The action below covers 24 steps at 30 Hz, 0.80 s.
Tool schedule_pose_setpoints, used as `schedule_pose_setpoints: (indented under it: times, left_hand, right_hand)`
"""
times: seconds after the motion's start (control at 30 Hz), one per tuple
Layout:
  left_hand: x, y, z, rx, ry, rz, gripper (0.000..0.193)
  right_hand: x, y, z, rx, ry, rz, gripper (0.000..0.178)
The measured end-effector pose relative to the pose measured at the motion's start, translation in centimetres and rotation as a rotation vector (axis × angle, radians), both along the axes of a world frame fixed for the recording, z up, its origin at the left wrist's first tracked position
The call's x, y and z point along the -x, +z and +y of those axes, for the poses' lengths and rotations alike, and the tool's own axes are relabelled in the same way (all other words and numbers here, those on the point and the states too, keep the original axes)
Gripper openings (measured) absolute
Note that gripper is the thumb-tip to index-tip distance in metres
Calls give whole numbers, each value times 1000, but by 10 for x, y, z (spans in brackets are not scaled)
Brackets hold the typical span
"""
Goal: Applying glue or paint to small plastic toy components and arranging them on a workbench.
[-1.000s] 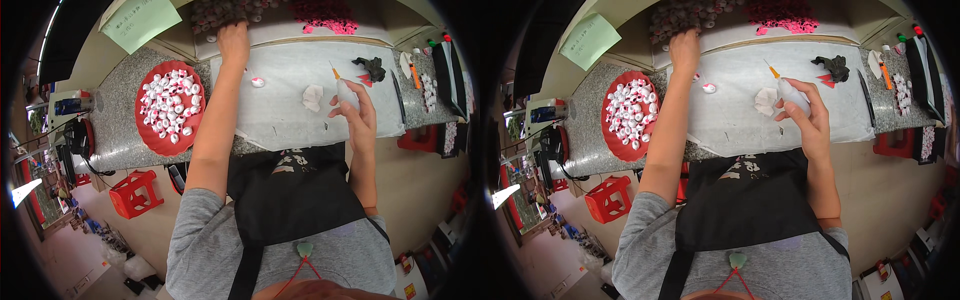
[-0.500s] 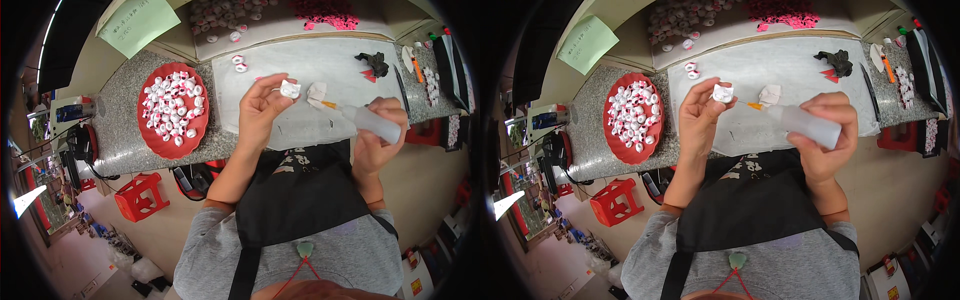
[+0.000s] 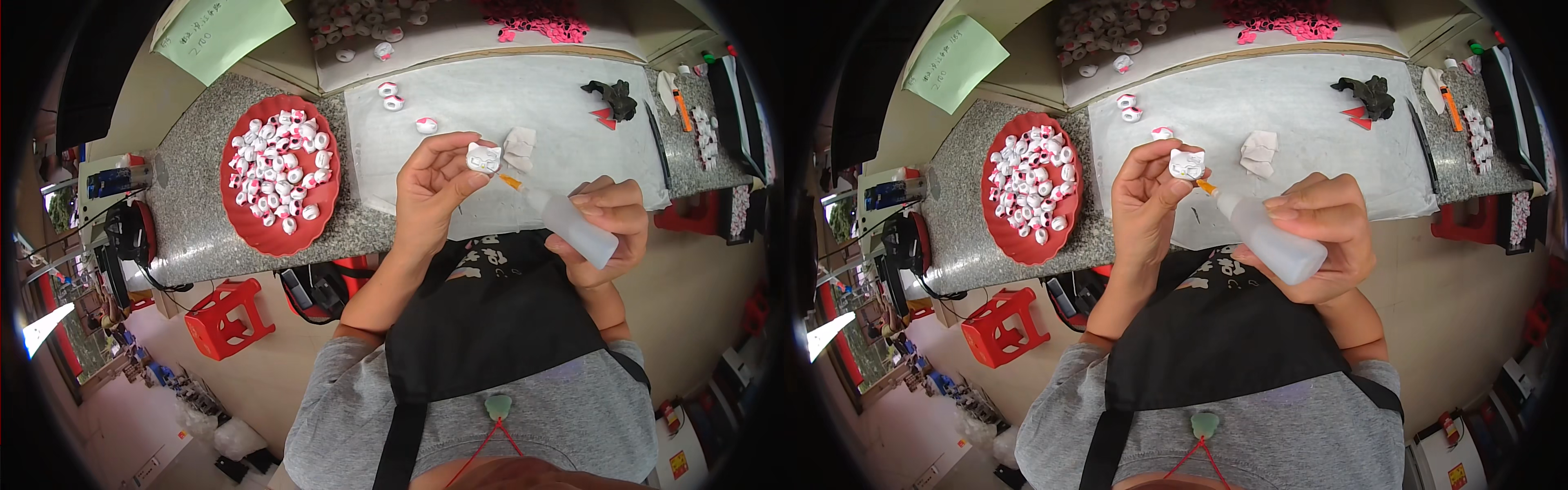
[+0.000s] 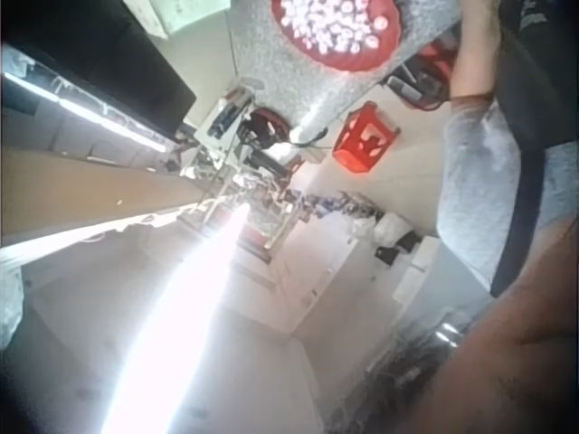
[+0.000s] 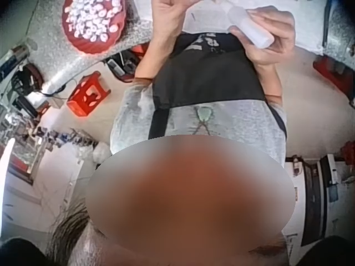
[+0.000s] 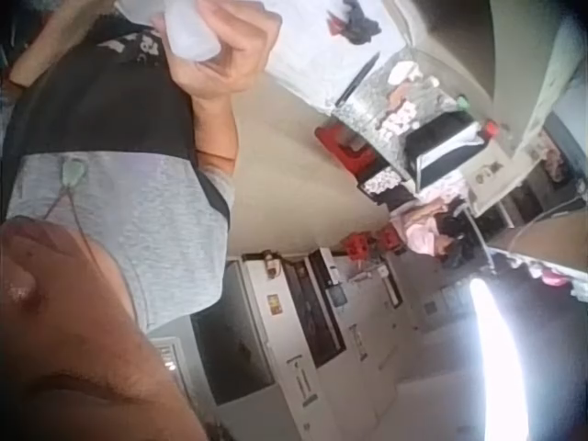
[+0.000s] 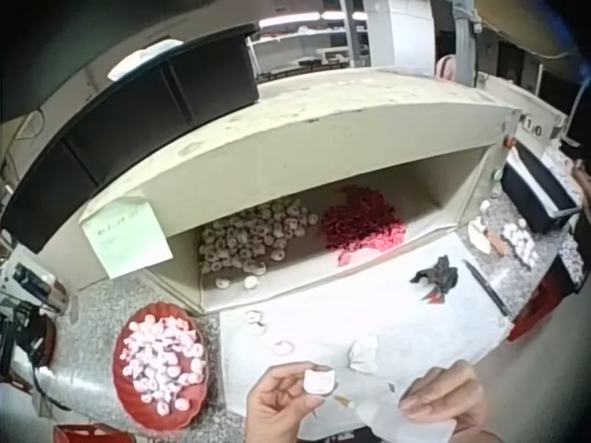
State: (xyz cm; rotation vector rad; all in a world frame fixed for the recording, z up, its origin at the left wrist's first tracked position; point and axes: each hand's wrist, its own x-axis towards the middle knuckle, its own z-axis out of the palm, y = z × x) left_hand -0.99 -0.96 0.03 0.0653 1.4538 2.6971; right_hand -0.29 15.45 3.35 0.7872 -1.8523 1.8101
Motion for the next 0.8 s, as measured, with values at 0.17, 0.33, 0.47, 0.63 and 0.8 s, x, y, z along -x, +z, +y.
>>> schedule_pose_setpoints:
  times: [0.17, 0.33, 0.47, 0.63, 0.8]
  left_hand:
    - [-1, 0, 0, 14, -5, -10, 35]
    - [-1, -1, 0, -31, 2, -22, 34]
    - [-2, 0, 0, -67, -21, -49, 34]
    - [-1, 1, 1, -31, -23, -42, 35]
    - [-2, -1, 0, -14, -21, -32, 35]
  right_hand:
    - [-1, 0, -1, -17, -7, 9, 45]
    - [-4, 3, -2, -28, -59, -52, 36]
    - [-3, 2, -2, 10, -73, -51, 35]
    - [-3, 0, -4, 12, -78, -42, 35]
    - [-1, -1, -3, 15, -34, -19, 40]
